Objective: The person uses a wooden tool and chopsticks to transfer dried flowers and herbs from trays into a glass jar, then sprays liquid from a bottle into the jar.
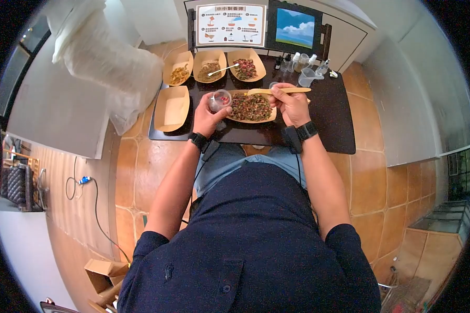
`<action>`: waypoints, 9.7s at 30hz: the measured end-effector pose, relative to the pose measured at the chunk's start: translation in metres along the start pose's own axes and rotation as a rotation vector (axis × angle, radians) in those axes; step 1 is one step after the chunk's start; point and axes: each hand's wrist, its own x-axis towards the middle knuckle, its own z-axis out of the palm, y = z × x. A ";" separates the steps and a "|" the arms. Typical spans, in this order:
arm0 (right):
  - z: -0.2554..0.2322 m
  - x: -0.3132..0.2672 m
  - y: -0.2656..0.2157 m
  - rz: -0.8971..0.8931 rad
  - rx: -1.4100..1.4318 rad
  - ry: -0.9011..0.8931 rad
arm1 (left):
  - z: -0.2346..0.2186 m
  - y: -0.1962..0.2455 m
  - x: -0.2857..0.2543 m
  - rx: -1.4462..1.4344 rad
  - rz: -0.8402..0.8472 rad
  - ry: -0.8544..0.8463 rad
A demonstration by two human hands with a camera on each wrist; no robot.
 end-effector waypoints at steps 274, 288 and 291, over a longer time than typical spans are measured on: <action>0.025 -0.006 0.030 -0.099 -0.602 0.161 | -0.001 0.001 -0.003 -0.020 -0.029 0.007; 0.018 0.004 0.048 -0.052 -0.632 0.179 | 0.002 0.002 -0.004 0.011 0.014 0.001; 0.021 0.005 0.046 -0.046 -0.608 0.161 | 0.002 -0.010 0.001 -0.038 0.014 0.008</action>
